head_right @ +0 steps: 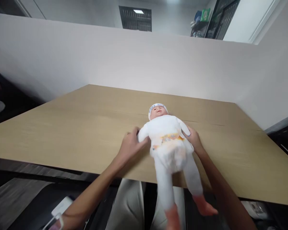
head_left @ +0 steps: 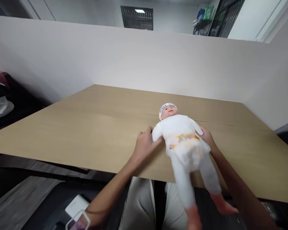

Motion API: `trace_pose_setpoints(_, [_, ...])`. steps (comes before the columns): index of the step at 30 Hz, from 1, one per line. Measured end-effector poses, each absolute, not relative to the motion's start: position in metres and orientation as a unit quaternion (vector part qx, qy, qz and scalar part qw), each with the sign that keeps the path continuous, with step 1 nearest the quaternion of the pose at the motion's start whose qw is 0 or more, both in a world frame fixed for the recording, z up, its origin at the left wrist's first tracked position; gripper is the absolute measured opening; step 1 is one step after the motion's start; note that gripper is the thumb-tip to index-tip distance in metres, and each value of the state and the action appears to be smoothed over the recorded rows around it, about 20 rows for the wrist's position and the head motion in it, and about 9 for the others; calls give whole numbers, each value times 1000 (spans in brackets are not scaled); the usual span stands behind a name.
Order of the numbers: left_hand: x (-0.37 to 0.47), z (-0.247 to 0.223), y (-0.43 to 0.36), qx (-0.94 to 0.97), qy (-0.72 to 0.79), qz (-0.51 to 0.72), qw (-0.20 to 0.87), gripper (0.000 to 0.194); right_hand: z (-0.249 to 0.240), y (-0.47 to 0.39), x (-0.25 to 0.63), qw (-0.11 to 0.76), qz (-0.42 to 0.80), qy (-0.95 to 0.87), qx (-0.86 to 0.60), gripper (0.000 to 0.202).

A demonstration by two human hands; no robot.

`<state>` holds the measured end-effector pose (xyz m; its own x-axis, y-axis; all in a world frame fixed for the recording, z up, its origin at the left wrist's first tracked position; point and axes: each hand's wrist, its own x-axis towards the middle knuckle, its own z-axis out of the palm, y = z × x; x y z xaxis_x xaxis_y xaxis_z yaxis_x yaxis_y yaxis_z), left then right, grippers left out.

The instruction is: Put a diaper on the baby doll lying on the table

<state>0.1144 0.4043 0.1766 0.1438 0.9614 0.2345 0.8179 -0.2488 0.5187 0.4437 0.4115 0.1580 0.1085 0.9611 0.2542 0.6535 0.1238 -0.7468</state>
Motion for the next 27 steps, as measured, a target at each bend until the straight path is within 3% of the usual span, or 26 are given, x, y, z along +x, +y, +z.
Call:
trace_pose_setpoints(3, [105,149,298,762,546,294,187,26,175,355,460,363,293,-670,-577,50])
trace_pose_setpoints(7, [74,82,167,822,440,266,246,32,186,267,455,246,351,-746,-510,38])
trace_pose_setpoints(11, [19,42,94,837,412,265,244,30,176,196,417,183,399,-770,-463,44])
trace_pose_setpoints(17, [-5,56,76,769,509,162,352,21,105,184,371,229,394,-749,-481,45])
trace_pose_setpoints(20, [5,57,80,742,547,110,372,35,63,198,367,164,383,-744,-522,52])
trace_pose_setpoints(24, [10,59,84,779,535,37,326,57,41,192,369,125,364,-734,-559,54])
trace_pose_setpoints(27, [17,79,92,821,524,23,223,59,53,168,370,145,315,-734,-583,40])
